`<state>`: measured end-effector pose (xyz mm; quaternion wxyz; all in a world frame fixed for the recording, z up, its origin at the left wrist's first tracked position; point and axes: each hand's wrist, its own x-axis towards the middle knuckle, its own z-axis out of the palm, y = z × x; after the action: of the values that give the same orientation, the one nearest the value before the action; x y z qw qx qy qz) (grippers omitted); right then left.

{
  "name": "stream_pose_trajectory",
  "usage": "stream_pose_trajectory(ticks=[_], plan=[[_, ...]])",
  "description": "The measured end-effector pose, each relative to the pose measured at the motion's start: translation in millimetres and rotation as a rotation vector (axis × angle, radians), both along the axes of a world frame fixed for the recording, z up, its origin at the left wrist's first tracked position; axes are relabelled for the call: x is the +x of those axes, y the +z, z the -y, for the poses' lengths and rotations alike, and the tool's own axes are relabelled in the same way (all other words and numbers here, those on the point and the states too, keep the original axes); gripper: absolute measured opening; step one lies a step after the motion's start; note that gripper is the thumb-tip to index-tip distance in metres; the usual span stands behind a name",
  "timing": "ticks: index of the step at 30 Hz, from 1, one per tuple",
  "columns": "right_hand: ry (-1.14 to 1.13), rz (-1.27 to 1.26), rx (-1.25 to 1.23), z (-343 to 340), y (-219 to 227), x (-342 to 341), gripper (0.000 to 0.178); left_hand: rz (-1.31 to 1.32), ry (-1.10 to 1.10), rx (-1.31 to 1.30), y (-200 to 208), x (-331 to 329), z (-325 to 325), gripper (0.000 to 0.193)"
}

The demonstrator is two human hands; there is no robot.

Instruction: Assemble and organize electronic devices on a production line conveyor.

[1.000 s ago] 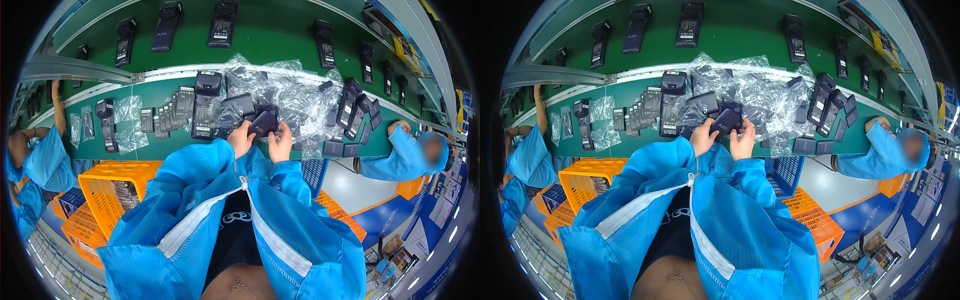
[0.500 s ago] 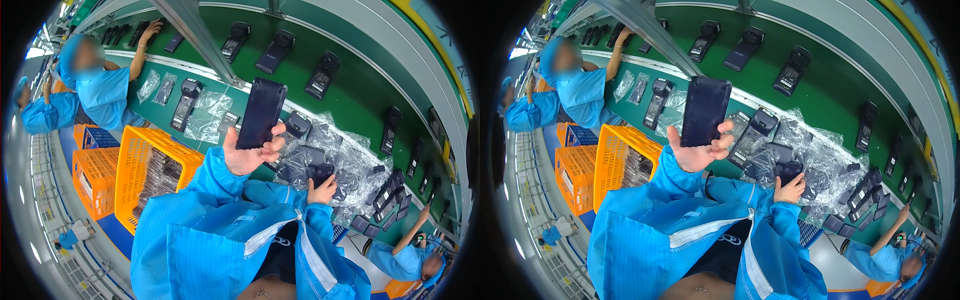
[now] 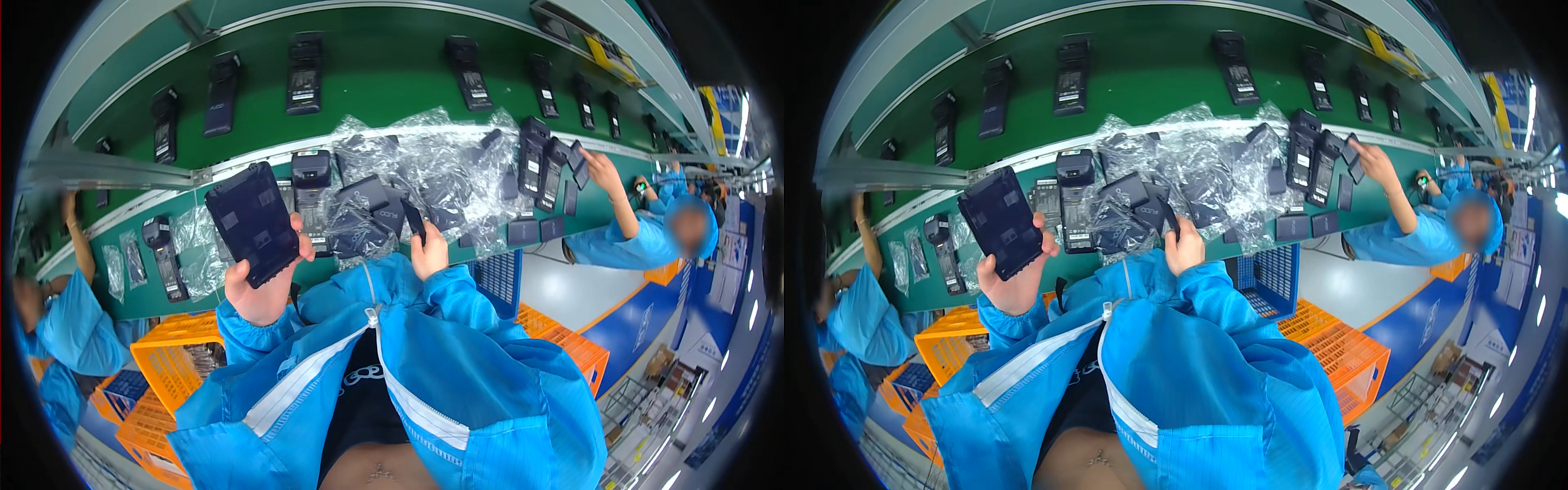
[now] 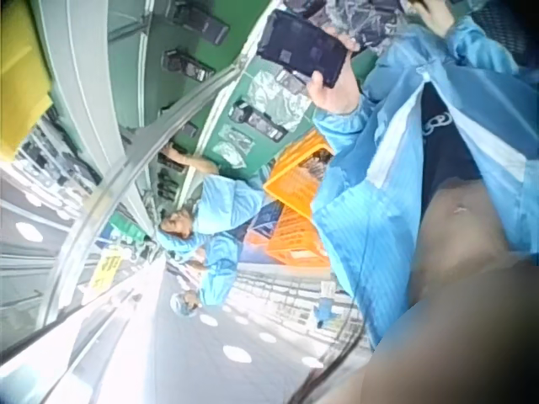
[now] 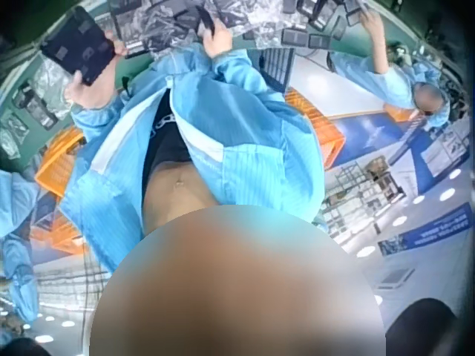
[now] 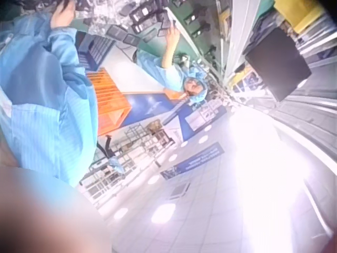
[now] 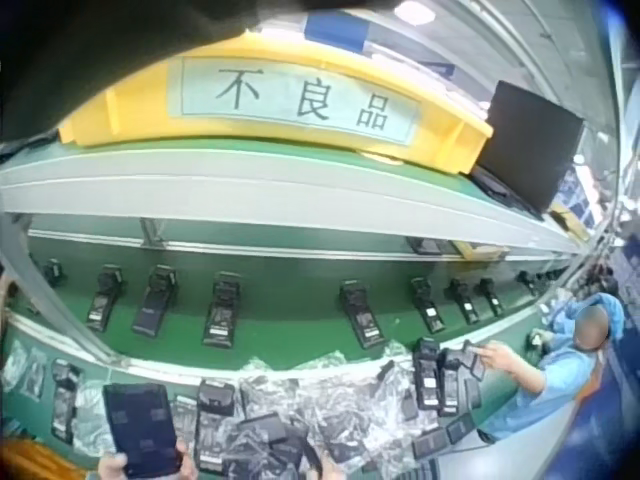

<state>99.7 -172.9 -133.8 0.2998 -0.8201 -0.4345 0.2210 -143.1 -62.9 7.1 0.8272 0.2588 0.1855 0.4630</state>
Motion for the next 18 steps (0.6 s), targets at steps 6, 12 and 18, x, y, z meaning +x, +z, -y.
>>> stream_pose_trajectory(ticks=[6, 12, 18], plan=[[-0.286, -1.069, 0.321, 2.0, 60.4, 6.0, 0.032, -0.147, -0.039, 0.0, 10.3, 19.3, 6.8, 0.073], [0.145, -1.982, 0.293, -34.3, 125.2, 13.5, 0.049, -0.067, 0.014, 0.128, 10.3, 22.9, 20.2, 0.075], [0.56, -2.307, -0.105, -84.8, 163.1, -7.4, 0.063, 0.263, 0.102, 0.084, 32.0, 16.8, 38.1, 0.085]])
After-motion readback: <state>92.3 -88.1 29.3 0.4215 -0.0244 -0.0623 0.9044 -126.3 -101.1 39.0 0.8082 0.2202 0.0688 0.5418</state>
